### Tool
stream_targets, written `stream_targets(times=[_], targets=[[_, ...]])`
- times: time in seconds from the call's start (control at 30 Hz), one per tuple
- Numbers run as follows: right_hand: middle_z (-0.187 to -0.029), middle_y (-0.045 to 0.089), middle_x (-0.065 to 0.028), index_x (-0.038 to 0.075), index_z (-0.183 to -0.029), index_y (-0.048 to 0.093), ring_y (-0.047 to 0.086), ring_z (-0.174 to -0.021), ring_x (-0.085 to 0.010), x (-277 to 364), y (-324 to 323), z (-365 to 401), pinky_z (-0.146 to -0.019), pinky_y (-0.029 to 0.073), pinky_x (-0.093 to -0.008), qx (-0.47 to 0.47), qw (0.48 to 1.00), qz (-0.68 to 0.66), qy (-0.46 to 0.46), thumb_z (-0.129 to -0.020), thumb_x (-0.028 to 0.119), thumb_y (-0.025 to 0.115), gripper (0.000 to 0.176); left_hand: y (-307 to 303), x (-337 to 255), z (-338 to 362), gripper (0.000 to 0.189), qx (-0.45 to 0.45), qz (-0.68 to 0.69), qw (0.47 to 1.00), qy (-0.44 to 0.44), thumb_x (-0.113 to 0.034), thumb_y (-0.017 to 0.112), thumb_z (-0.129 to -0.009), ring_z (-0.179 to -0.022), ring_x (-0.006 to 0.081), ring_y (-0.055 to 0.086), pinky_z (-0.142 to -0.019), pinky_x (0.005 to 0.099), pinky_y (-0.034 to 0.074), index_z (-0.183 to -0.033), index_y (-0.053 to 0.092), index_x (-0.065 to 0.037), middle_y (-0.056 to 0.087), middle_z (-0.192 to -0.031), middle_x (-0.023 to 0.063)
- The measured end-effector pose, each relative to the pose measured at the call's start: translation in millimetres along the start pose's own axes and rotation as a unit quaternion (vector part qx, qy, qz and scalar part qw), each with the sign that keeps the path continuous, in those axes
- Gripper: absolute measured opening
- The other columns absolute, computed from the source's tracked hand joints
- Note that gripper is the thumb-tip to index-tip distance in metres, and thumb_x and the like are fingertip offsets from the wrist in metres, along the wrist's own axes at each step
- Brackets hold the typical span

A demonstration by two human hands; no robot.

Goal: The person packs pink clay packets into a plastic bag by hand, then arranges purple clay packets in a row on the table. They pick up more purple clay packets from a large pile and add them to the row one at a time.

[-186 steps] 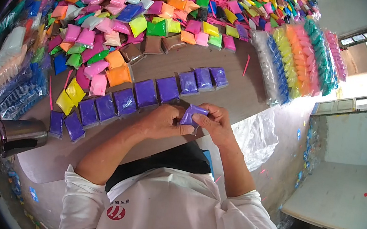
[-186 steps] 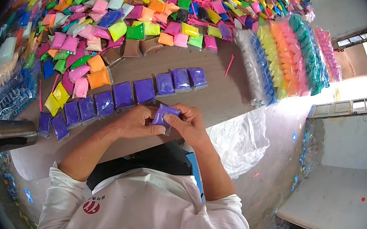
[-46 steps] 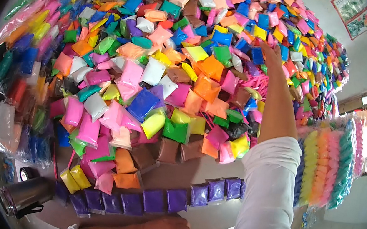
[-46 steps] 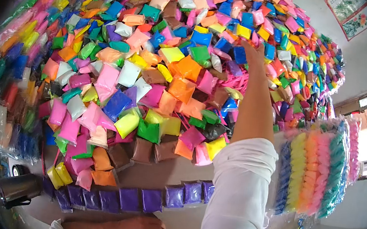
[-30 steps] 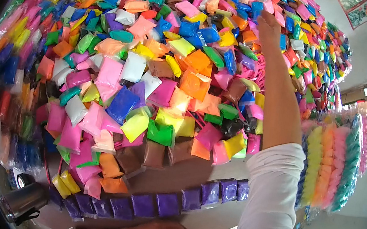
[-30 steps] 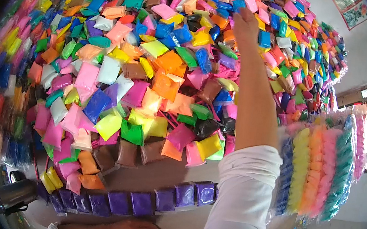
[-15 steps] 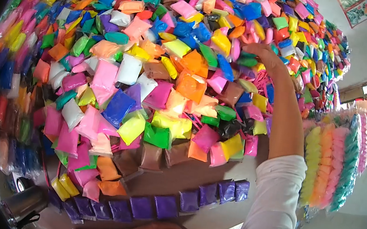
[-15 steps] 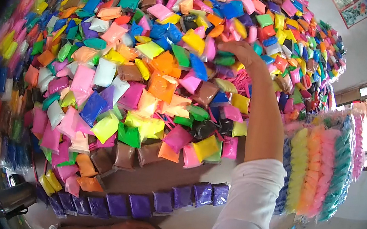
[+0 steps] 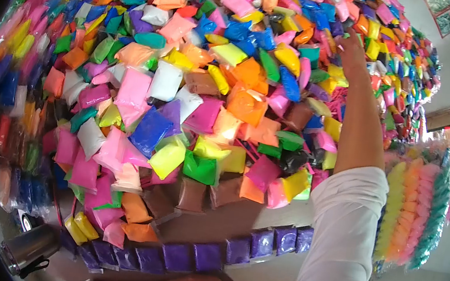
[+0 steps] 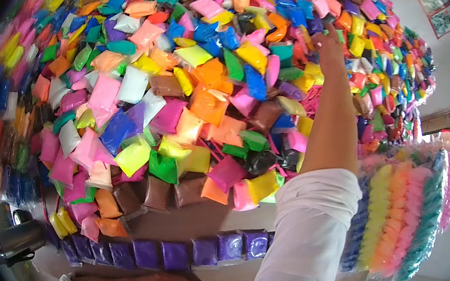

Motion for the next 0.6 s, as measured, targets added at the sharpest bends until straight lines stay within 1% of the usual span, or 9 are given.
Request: stream_targets(times=[0.03,0.1,0.17,0.23,0.3,0.37,0.47,0.57,0.6], targets=[[-0.147,0.045,-0.0139,0.004,-0.131,0.057,0.052,-0.123,-0.0272,2,7,-4,-0.095,0.048,-0.036,0.032,0.98,-0.172,0.092,-0.085,0.007,0.061,0.046,-2,-1,-1,0.013,-0.006,0.013,1.0,-0.001,-0.014,0.066,-0.092,-0.09,0.0331,0.065,-0.079,0.0393,0.055,-0.096,0.065,-0.002,0.065,-0.1,0.0147],[-0.145,0.048,-0.0116,0.008,-0.141,0.051,0.053,-0.121,-0.0239,7,20,-9,-0.092,0.048,-0.0369,-0.017,0.806,-0.514,0.294,-0.088,0.013,0.059,0.054,-1,2,1,0.012,-0.011,0.012,1.0,-0.003,-0.014,0.065,-0.093,-0.09,0.0329,0.065,-0.078,0.0391,0.055,-0.096,0.065,-0.002,0.065,-0.1,0.0141],[-0.135,0.057,-0.0086,0.009,-0.126,0.065,0.056,-0.115,-0.0177,0,30,-18,-0.094,0.047,-0.032,-0.012,0.783,-0.529,0.326,-0.092,0.013,0.056,0.036,-2,4,1,0.012,-0.008,0.019,1.0,-0.012,-0.014,0.065,-0.093,-0.089,0.0327,0.065,-0.078,0.0389,0.055,-0.096,0.065,-0.002,0.065,-0.099,0.0137],[-0.128,0.062,-0.0083,0.009,-0.127,0.065,0.06,-0.107,-0.0175,-11,33,-18,-0.091,0.048,-0.0324,-0.049,0.848,-0.481,0.217,-0.09,0.017,0.06,0.039,-3,2,-1,0.012,0.001,0.037,0.999,-0.03,-0.014,0.064,-0.094,-0.089,0.0324,0.065,-0.077,0.0389,0.055,-0.096,0.065,-0.002,0.065,-0.099,0.0135],[-0.118,0.067,-0.0086,0.009,-0.124,0.068,0.064,-0.1,-0.0201,-20,35,-15,-0.088,0.05,-0.0332,-0.081,0.855,-0.471,0.201,-0.087,0.02,0.063,0.039,-3,4,-1,0.012,0.002,0.04,0.999,-0.033,-0.014,0.064,-0.094,-0.088,0.032,0.066,-0.077,0.0385,0.055,-0.096,0.065,-0.002,0.065,-0.099,0.0135],[-0.106,0.073,-0.0098,0.009,-0.117,0.072,0.068,-0.097,-0.0255,-31,37,-8,-0.086,0.052,-0.0345,-0.108,0.808,-0.506,0.282,-0.083,0.022,0.067,0.037,-2,5,0,0.013,0.002,0.042,0.998,-0.039,-0.015,0.064,-0.094,-0.088,0.0317,0.066,-0.077,0.0383,0.054,-0.095,0.066,-0.002,0.065,-0.098,0.0135],[-0.102,0.073,-0.0158,0.008,-0.114,0.073,0.07,-0.093,-0.0309,-15,-3,12,-0.086,0.054,-0.0381,-0.051,0.982,-0.064,0.168,-0.077,0.021,0.069,0.039,0,5,2,0.014,-0.002,0.043,0.998,-0.048,-0.015,0.064,-0.094,-0.087,0.0317,0.066,-0.076,0.0384,0.054,-0.094,0.066,-0.001,0.066,-0.097,0.0135],[-0.105,0.071,-0.0203,0.006,-0.113,0.072,0.068,-0.099,-0.034,-10,-15,37,-0.09,0.052,-0.0408,-0.047,0.99,0.007,0.13,-0.072,0.018,0.07,0.043,-3,1,-4,0.015,0.0,0.047,0.997,-0.057,-0.015,0.065,-0.094,-0.088,0.032,0.066,-0.076,0.039,0.054,-0.093,0.067,0.0,0.066,-0.097,0.0139],[-0.113,0.069,-0.0188,0.005,-0.114,0.071,0.065,-0.107,-0.034,-8,-14,45,-0.096,0.05,-0.0411,-0.046,0.997,0.031,0.054,-0.074,0.019,0.07,0.042,-4,-2,-5,0.015,-0.001,0.046,0.997,-0.062,-0.015,0.066,-0.093,-0.088,0.0321,0.066,-0.076,0.0391,0.054,-0.093,0.067,0.0,0.066,-0.097,0.0141]])
Point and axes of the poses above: each hand's wrist, its own z-axis away from the middle knuckle, its own y-axis out of the palm, x = y × z, the point moved 4 cm from there along -z, towards the middle knuckle
